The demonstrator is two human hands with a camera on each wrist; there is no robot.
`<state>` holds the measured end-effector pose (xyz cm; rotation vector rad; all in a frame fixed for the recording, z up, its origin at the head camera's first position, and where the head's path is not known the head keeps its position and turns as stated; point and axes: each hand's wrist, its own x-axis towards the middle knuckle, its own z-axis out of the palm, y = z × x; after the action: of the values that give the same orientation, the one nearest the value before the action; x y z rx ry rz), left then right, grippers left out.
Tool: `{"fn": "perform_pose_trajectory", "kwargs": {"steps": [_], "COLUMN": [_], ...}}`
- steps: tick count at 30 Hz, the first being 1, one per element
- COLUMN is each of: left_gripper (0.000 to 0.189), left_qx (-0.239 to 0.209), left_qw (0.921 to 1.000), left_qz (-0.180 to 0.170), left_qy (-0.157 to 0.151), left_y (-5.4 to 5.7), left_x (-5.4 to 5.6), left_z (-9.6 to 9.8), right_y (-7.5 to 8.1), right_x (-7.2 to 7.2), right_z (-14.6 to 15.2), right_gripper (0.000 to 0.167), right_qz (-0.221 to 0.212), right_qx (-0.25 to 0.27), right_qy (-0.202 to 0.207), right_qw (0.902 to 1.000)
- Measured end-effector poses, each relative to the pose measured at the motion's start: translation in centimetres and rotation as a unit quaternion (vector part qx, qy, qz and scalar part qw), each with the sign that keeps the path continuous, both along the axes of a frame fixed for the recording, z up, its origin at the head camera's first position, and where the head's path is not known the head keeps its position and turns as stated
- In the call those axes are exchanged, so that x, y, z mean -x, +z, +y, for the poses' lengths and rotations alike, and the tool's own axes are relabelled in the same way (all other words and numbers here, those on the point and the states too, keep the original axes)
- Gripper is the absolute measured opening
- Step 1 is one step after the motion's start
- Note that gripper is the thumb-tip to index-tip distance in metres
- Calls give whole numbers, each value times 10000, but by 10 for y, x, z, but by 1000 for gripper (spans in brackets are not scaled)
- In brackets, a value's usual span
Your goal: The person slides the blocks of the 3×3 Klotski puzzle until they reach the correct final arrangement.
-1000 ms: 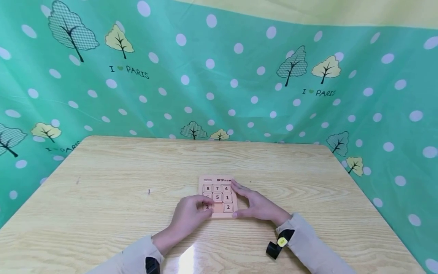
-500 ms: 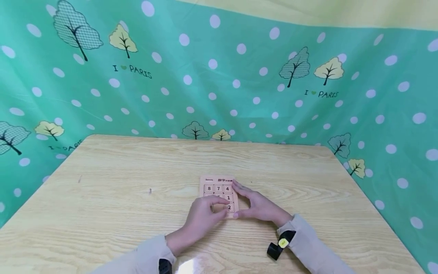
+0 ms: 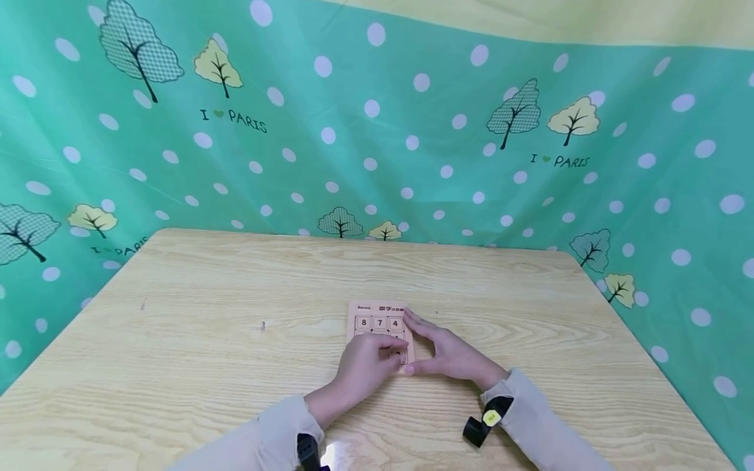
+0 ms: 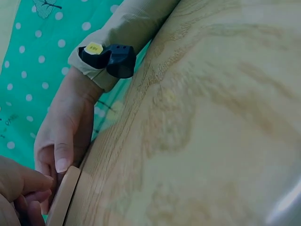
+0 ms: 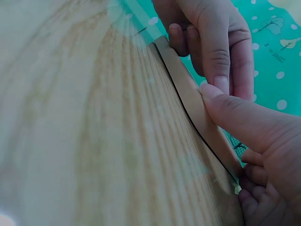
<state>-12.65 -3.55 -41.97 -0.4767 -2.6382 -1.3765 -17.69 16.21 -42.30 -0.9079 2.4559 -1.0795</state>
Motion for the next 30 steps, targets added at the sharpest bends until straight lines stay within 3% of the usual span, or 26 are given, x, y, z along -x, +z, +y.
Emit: {"fn": "perform_pose_trajectory", "kwargs": {"steps": [30], "left_gripper": [24], "left_qx": [299], "left_qw": [9991], "left_qz": [-288], "left_qy": [-55], "left_y": [3], "left_x": [4], "left_z": [2], "right_y": [-1], "right_x": [1], "right_z": [0], "right_gripper": [96], "right_qz": [36], "right_qx": [-106], "right_qy": [-45], "right_qw": [9999]}}
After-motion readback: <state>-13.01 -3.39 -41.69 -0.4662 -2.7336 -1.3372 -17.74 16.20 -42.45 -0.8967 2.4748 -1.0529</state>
